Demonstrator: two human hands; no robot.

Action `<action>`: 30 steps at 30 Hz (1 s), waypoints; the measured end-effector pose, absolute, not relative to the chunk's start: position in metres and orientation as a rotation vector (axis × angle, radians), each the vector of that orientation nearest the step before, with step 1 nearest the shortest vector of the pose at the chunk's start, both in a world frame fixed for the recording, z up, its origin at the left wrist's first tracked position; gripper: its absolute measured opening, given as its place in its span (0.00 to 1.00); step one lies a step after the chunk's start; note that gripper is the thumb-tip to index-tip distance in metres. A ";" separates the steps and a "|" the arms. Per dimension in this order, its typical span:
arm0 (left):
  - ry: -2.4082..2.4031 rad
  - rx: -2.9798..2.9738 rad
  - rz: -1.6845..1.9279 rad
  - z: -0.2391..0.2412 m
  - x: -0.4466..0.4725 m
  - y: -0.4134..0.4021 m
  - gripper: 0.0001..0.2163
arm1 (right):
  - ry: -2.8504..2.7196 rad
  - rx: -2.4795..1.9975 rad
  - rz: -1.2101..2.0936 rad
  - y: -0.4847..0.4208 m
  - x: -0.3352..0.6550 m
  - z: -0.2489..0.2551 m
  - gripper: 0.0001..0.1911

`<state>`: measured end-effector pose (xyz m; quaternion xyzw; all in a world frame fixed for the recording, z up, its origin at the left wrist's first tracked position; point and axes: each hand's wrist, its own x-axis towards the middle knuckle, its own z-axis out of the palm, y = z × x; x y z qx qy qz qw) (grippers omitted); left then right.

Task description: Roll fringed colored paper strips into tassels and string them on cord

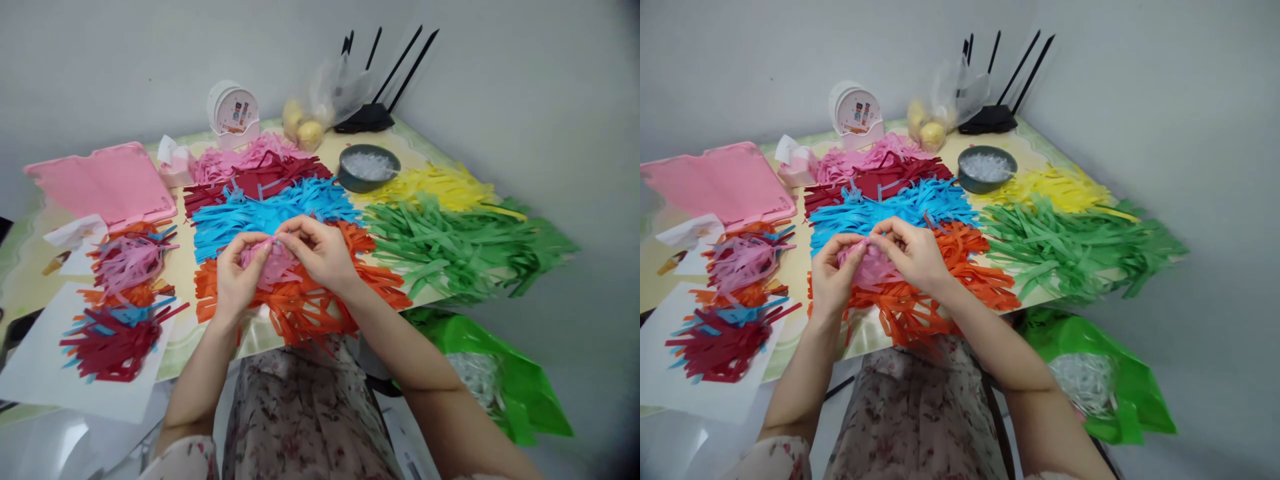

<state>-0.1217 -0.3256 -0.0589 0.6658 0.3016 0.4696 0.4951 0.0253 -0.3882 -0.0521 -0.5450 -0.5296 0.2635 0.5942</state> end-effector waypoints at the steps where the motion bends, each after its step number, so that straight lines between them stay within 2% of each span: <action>1: 0.733 1.625 1.126 -0.059 -0.122 -0.325 0.10 | -1.242 -1.265 0.620 -0.388 0.025 -0.052 0.18; 10: 0.695 1.591 1.090 -0.062 -0.122 -0.324 0.12 | -1.138 -1.165 0.820 -0.390 0.031 -0.036 0.22; 18: 0.660 1.791 1.287 -0.063 -0.123 -0.326 0.05 | -1.299 -1.274 0.652 -0.393 0.028 -0.027 0.19; 23: 0.719 1.692 1.222 -0.061 -0.126 -0.323 0.08 | -1.214 -1.244 0.643 -0.398 0.026 -0.020 0.22; 30: 0.670 1.585 1.134 -0.062 -0.124 -0.321 0.11 | -1.086 -1.223 0.573 -0.405 0.016 -0.026 0.19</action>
